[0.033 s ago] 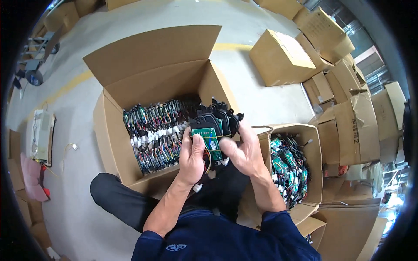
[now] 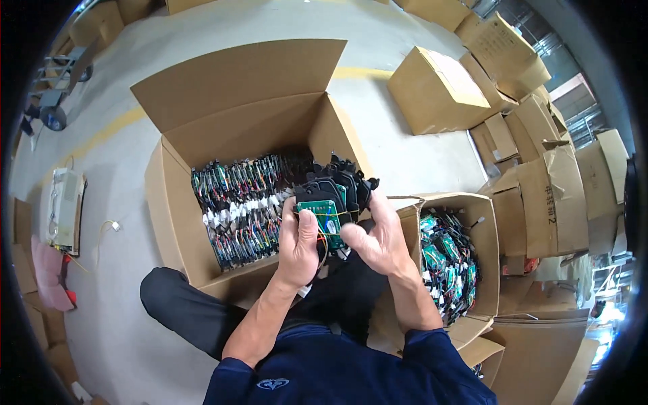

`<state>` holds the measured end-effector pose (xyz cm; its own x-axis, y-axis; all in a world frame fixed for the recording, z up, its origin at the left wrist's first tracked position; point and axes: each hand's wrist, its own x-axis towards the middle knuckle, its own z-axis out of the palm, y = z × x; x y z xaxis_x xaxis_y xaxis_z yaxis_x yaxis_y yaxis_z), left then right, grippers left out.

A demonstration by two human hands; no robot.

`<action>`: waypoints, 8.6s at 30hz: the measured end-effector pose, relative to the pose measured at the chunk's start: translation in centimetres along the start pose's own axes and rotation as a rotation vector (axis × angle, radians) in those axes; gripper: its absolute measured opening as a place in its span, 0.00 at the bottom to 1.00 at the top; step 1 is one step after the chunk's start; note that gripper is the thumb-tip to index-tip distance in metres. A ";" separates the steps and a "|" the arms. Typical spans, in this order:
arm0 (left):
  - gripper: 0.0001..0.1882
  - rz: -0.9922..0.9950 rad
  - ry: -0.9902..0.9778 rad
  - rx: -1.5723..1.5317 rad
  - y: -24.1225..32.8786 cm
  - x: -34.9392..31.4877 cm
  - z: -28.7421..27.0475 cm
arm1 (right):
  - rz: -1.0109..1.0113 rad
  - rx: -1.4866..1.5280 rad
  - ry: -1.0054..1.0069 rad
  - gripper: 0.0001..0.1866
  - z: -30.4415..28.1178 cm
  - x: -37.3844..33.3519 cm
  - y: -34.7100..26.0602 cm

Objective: The person organizes and packs electronic wiring harnesses and electronic components into cardboard boxes by hand.

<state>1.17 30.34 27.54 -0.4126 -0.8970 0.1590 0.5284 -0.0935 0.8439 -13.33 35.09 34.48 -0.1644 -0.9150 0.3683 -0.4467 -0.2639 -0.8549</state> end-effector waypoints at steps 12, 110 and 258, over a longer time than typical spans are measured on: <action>0.41 -0.285 0.010 -0.336 -0.4 -1.9 -3.9 | -0.036 -0.405 0.203 0.44 6.1 -2.2 1.3; 0.30 -0.662 0.130 -0.840 -0.4 -2.9 -8.1 | 0.288 0.307 0.189 0.34 6.4 -9.8 5.5; 0.28 -0.380 -0.570 1.837 -9.3 10.8 -27.0 | 0.790 -1.337 0.455 0.37 -27.2 -35.2 16.0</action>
<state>11.86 9.79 7.58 -0.6501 -0.6857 -0.3273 -0.7587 0.6093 0.2305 -38.66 71.38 17.74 -0.8375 -0.4605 0.2941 -0.4948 0.8676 -0.0504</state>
